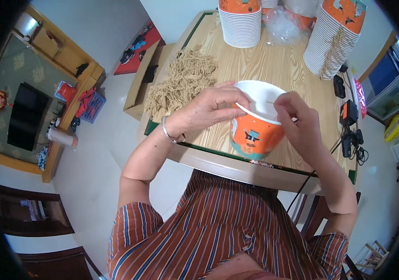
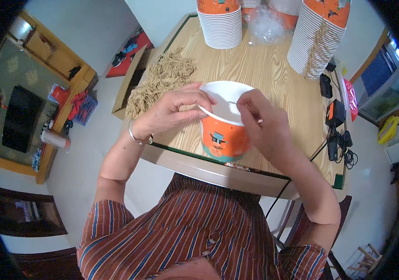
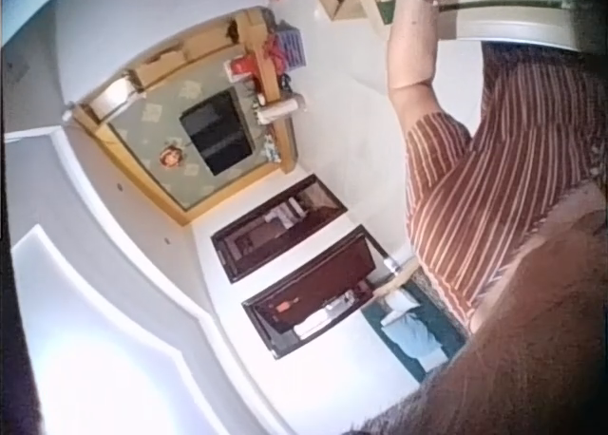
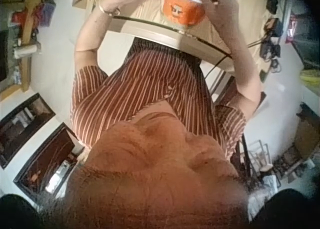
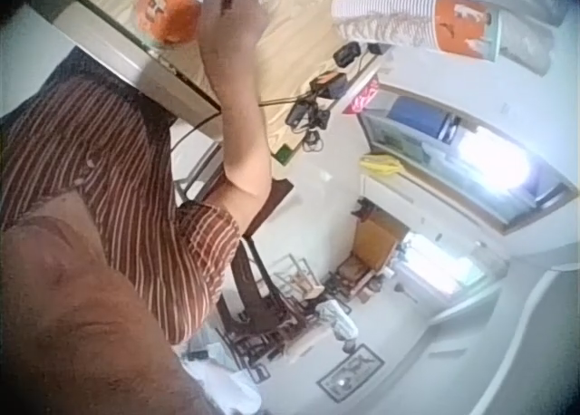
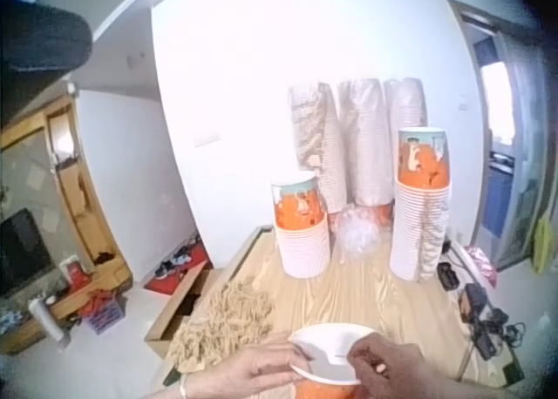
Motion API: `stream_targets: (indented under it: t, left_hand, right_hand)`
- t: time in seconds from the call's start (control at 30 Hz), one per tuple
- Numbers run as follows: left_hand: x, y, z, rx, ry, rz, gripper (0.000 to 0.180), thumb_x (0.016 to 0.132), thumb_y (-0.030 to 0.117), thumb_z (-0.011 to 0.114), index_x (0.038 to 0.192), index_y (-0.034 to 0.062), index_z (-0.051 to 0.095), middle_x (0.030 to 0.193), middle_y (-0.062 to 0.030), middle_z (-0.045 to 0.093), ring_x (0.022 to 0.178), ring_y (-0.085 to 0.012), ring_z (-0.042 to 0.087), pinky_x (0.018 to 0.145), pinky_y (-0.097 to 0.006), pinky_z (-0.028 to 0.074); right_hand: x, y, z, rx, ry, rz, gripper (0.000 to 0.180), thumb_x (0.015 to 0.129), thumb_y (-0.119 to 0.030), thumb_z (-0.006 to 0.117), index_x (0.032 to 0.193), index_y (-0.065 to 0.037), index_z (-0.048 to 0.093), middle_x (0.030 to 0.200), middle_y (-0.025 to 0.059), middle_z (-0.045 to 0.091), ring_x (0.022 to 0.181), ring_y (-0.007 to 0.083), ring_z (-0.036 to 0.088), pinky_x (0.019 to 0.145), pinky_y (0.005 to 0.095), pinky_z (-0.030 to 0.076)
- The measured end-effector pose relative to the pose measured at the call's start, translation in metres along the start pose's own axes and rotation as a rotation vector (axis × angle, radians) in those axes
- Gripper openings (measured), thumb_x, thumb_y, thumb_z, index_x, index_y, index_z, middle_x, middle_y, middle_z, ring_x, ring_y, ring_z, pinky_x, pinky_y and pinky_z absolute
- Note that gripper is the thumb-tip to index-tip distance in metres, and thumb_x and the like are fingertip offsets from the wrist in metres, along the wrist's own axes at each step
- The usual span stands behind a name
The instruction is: Assembling decorative paper buckets by attaching white strings to the pre-punched holes.
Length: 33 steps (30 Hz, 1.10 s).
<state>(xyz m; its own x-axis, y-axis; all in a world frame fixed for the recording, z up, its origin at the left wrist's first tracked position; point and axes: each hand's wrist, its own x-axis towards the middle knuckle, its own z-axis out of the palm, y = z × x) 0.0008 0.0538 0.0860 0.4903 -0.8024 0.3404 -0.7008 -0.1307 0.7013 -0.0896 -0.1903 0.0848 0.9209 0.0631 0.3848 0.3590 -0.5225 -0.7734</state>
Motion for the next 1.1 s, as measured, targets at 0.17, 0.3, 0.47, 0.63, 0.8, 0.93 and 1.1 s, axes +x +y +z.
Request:
stream_targets:
  t: [0.17,0.3,0.47,0.63,0.8,0.93,1.1]
  left_hand:
    - [0.005,0.002,0.007,-0.319,-0.01,-0.196,0.015,0.093,0.012,0.066,0.105,0.0031,0.068,0.102,-0.0006,0.068,0.098,-0.008,0.06,0.102,-0.032,0.038]
    - [0.008,0.003,0.003,-0.5,-0.078,-0.238,0.021,0.095,0.01,0.063,0.113,-0.0013,0.066,0.107,-0.0005,0.067,0.095,-0.0048,0.058,0.09,-0.024,0.048]
    - [0.009,0.002,0.001,-0.656,-0.111,-0.359,0.023,0.093,0.008,0.066,0.114,-0.0025,0.066,0.105,-0.0013,0.069,0.095,-0.0051,0.06,0.089,-0.023,0.049]
    - [0.001,-0.008,-0.002,-0.746,-0.092,-0.376,0.023,0.091,0.005,0.067,0.114,-0.002,0.066,0.103,-0.0017,0.07,0.094,-0.006,0.062,0.089,-0.024,0.05]
    - [-0.001,-0.007,-0.002,-0.744,-0.058,-0.387,0.018,0.09,0.003,0.068,0.108,-0.0002,0.066,0.101,-0.0008,0.07,0.092,-0.0051,0.062,0.086,-0.023,0.05]
    - [-0.005,-0.01,-0.006,-0.761,-0.056,-0.375,0.016,0.089,0.003,0.069,0.105,0.0012,0.067,0.1,0.0003,0.07,0.091,-0.0045,0.062,0.085,-0.022,0.049]
    - [-0.007,-0.016,-0.014,-0.663,-0.063,-0.408,0.014,0.09,0.003,0.068,0.103,0.0017,0.067,0.096,0.0019,0.068,0.088,-0.0039,0.061,0.083,-0.021,0.049]
  right_hand:
    - [0.022,0.025,0.005,0.163,0.101,-0.055,0.006,0.096,-0.008,0.061,0.098,-0.005,0.057,0.062,0.0004,0.052,0.058,0.005,0.044,0.055,0.0253,0.04]
    - [0.032,0.027,0.008,0.141,0.151,-0.056,0.007,0.095,-0.009,0.062,0.097,-0.004,0.057,0.059,-0.0007,0.051,0.057,0.0049,0.044,0.055,0.0249,0.04]
    - [0.043,0.033,0.012,0.206,0.179,-0.048,0.008,0.096,-0.011,0.062,0.096,-0.004,0.057,0.057,-0.0025,0.05,0.056,0.0039,0.043,0.053,0.0246,0.039]
    - [0.049,0.038,0.017,0.286,0.203,-0.046,0.009,0.096,-0.012,0.061,0.097,-0.004,0.057,0.056,-0.0036,0.048,0.054,0.0034,0.042,0.051,0.0245,0.037]
    - [0.051,0.044,0.021,0.288,0.225,-0.071,0.008,0.096,-0.01,0.06,0.099,-0.004,0.056,0.055,-0.0044,0.044,0.053,0.0032,0.04,0.05,0.0241,0.036]
    - [0.054,0.043,0.024,0.331,0.204,-0.055,0.007,0.096,-0.009,0.06,0.098,-0.004,0.056,0.055,-0.0046,0.044,0.053,0.0027,0.04,0.051,0.0234,0.036]
    - [0.054,0.034,0.025,0.223,0.236,-0.164,0.006,0.096,-0.007,0.06,0.098,-0.003,0.056,0.058,-0.0051,0.044,0.055,0.0023,0.041,0.051,0.024,0.037]
